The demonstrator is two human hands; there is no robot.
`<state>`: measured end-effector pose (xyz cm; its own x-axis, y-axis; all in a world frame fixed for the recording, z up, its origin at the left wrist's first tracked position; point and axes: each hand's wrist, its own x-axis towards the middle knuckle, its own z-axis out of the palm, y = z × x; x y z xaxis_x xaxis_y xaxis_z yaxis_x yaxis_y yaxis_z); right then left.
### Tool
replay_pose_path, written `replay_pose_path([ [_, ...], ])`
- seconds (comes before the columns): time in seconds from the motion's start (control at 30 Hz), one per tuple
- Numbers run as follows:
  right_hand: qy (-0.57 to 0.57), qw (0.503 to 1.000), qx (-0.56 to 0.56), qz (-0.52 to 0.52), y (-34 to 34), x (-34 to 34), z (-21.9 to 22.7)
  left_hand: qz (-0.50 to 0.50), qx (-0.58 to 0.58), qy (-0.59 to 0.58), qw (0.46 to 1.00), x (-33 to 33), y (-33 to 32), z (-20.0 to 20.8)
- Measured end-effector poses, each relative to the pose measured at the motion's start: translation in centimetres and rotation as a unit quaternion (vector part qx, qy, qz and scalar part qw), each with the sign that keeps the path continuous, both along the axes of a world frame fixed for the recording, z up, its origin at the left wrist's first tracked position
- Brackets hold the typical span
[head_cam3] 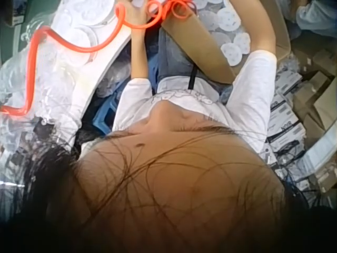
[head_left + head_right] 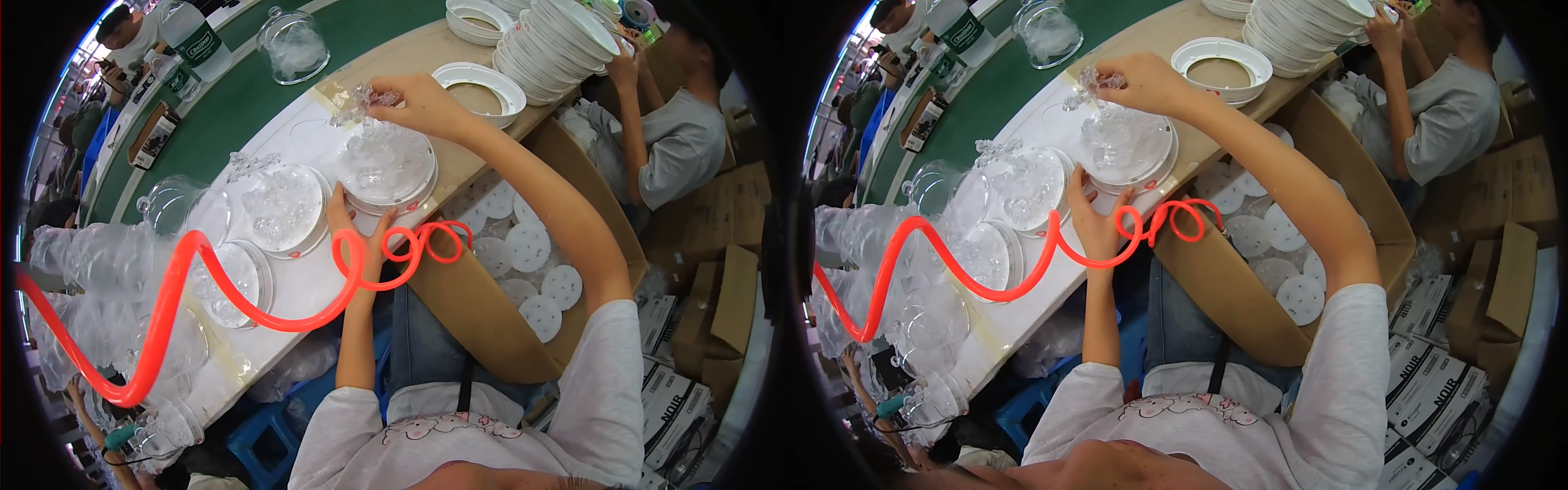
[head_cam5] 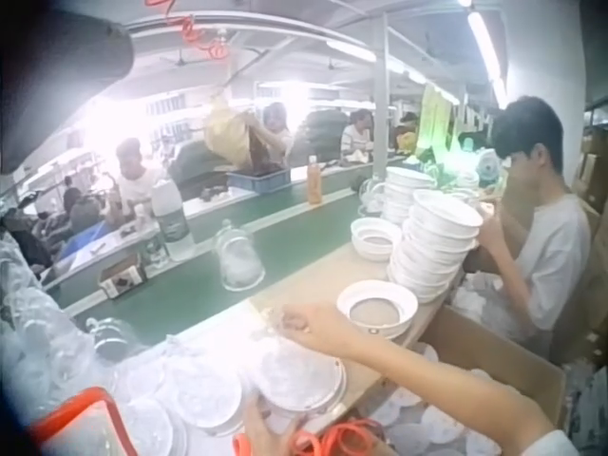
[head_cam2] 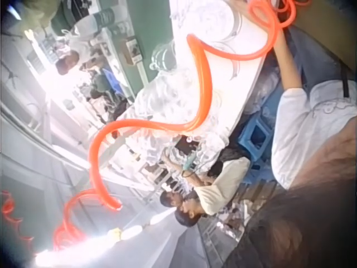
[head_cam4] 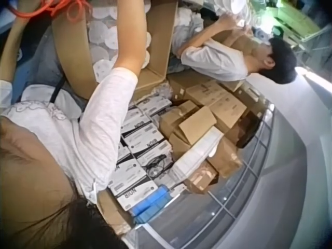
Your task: Clean plastic light covers with an air duster and assemble them onto circular bases at a factory workstation.
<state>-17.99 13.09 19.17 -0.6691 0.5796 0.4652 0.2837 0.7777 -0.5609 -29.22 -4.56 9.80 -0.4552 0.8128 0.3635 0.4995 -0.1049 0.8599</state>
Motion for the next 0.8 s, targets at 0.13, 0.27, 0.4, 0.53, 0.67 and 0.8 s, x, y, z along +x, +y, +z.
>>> replay_pose_path([
  [0.13,-0.013,1.000,-0.008,0.016,0.14,-0.22,0.15,0.003,-0.010,0.030,0.999,-0.07,0.00,-0.07],
  [0.27,-0.033,0.999,-0.007,0.013,-0.38,-0.18,0.56,0.006,-0.015,0.036,0.999,-0.46,-0.18,-0.09],
  [0.4,-0.004,0.999,-0.028,0.017,-0.21,0.23,0.18,0.000,-0.012,0.030,0.999,-0.19,-0.05,-0.15],
  [0.53,0.000,0.998,-0.053,0.039,0.11,0.34,0.11,-0.001,-0.013,0.026,1.000,-0.13,-0.04,-0.07],
  [0.67,-0.011,0.999,-0.036,0.038,0.07,0.07,0.20,0.007,-0.009,0.021,1.000,-0.16,-0.07,0.22],
  [0.8,-0.034,0.999,-0.010,0.041,0.03,-0.10,0.60,-0.002,-0.005,0.039,0.999,-0.11,-0.02,0.15],
])
